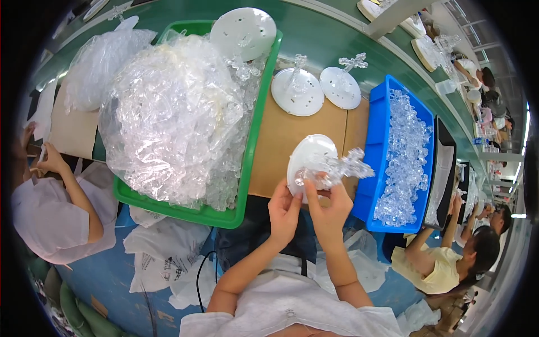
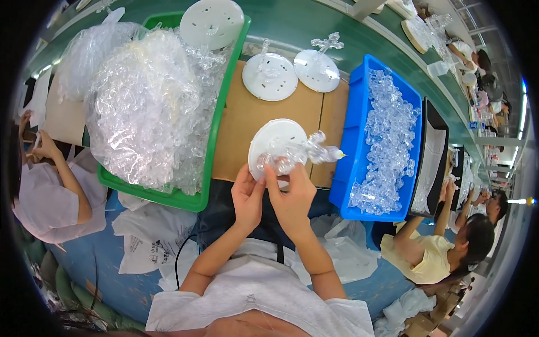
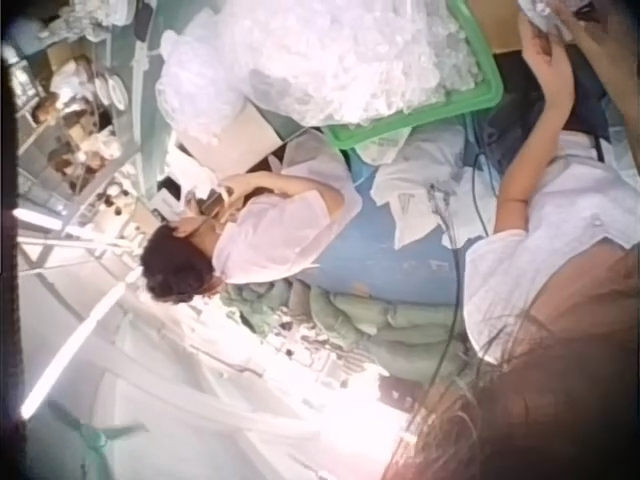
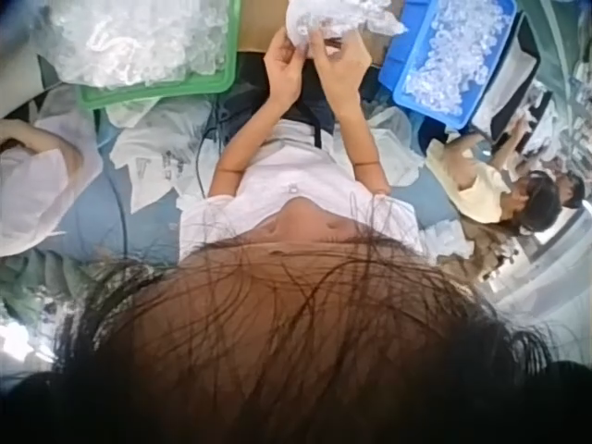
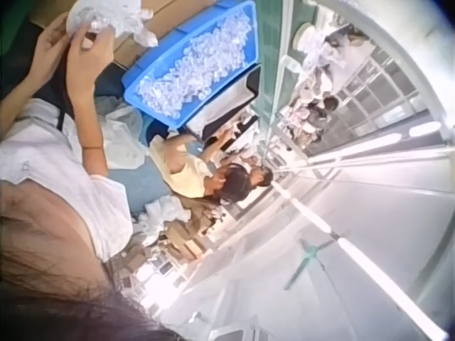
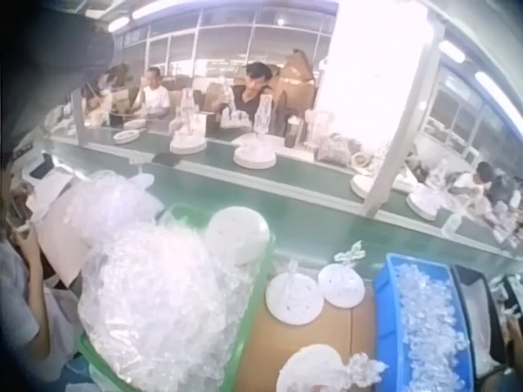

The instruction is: Assembling decorative light components by applying glue to a white base and attaching clear plastic decorative pieces.

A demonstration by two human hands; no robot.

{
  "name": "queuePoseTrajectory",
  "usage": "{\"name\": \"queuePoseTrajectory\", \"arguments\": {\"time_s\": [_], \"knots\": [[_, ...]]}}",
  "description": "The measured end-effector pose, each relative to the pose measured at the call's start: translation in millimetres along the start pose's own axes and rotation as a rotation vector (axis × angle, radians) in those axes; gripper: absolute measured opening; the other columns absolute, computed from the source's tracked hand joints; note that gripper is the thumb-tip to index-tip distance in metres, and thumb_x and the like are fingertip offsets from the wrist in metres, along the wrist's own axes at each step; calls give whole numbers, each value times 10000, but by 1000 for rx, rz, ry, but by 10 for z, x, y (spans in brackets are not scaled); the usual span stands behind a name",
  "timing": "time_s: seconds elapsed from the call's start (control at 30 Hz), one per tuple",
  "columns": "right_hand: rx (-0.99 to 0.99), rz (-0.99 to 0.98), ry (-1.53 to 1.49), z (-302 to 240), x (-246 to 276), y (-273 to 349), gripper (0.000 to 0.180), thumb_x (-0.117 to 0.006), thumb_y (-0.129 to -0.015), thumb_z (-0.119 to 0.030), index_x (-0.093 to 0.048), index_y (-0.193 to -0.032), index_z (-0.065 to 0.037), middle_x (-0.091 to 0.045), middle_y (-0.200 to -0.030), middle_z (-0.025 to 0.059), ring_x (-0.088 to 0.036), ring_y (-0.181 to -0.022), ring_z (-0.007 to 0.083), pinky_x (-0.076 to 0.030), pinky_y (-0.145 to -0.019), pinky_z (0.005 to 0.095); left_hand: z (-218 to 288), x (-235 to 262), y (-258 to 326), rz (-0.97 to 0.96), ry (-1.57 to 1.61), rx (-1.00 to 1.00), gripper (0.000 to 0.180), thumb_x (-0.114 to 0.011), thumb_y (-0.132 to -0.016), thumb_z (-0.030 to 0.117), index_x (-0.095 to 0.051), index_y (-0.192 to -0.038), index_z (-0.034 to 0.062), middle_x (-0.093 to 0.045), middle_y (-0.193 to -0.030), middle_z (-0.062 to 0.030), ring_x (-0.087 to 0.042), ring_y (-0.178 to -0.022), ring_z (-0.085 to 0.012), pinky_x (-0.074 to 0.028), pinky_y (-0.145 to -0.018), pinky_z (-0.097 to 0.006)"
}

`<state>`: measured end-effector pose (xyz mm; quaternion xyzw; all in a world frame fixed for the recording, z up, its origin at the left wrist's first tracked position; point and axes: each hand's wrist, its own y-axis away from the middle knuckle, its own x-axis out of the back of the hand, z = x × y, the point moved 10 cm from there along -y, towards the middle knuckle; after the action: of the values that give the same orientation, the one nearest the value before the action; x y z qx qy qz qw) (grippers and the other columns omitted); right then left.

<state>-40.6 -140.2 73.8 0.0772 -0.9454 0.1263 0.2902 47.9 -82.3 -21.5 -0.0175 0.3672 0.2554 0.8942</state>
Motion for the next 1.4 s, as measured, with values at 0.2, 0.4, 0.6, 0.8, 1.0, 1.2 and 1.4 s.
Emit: {"name": "queuePoseTrajectory", "arguments": {"time_s": [0.2,0.4,0.6,0.8,1.0,1.2,1.4], "knots": [[149,-102,116,294,-532,-276,225,-694,-796,-179,-585,-898,-12,-608,-795,155,-631,-669,293,-495,-556,367,-172,235,-176,-41,-334,-28,564,-422,-917,-71,-206,-1434,-8,-351,-1412,-172,-416,-1268,-249,-355,-1027,-324],[145,-225,295,233,-715,-290,292,-677,-785,-193,-545,-980,-20,-595,-838,152,-613,-719,326,-508,-635,415,235,72,310,-180,-1286,-188,564,-497,-856,-11,-316,-1391,-18,-284,-1430,-275,-226,-1360,-438,-224,-1105,-456],[70,-302,104,24,304,-65,376,-676,-790,-112,-607,-1157,-72,-662,-921,131,-648,-817,259,-517,-646,338,261,3,317,-251,-1433,-353,449,-530,-844,-16,-465,-1288,-10,-343,-1392,-273,-269,-1341,-453,-281,-1073,-485],[1,-396,386,1037,1598,-396,467,-723,-777,-258,-600,-1192,-80,-667,-1070,92,-642,-877,187,-517,-661,297,372,-17,218,-267,-1406,-375,331,-524,-874,15,-564,-1203,25,-446,-1339,-200,-375,-1292,-396,-307,-1056,-445],[-121,-786,159,1149,1303,-278,509,-767,-707,-286,-590,-1129,-62,-644,-1054,118,-639,-921,242,-508,-787,321,494,-111,289,-249,-1417,-444,299,-540,-864,4,-590,-1158,23,-489,-1302,-177,-412,-1270,-372,-332,-1039,-419],[-103,-460,156,1182,1296,-174,367,-708,-738,-144,-581,-1072,-62,-654,-1044,75,-629,-950,219,-490,-810,325,395,-168,280,-268,-1332,-403,299,-558,-838,-16,-597,-1134,13,-508,-1290,-157,-442,-1241,-373,-360,-1021,-430],[-71,-124,54,562,1572,-162,396,-652,-747,-35,-582,-1136,-68,-640,-1122,86,-592,-1023,221,-417,-912,322,354,-189,348,-348,-1172,-321,265,-546,-849,-22,-615,-1102,20,-565,-1216,-140,-510,-1185,-315,-402,-983,-372]]}}
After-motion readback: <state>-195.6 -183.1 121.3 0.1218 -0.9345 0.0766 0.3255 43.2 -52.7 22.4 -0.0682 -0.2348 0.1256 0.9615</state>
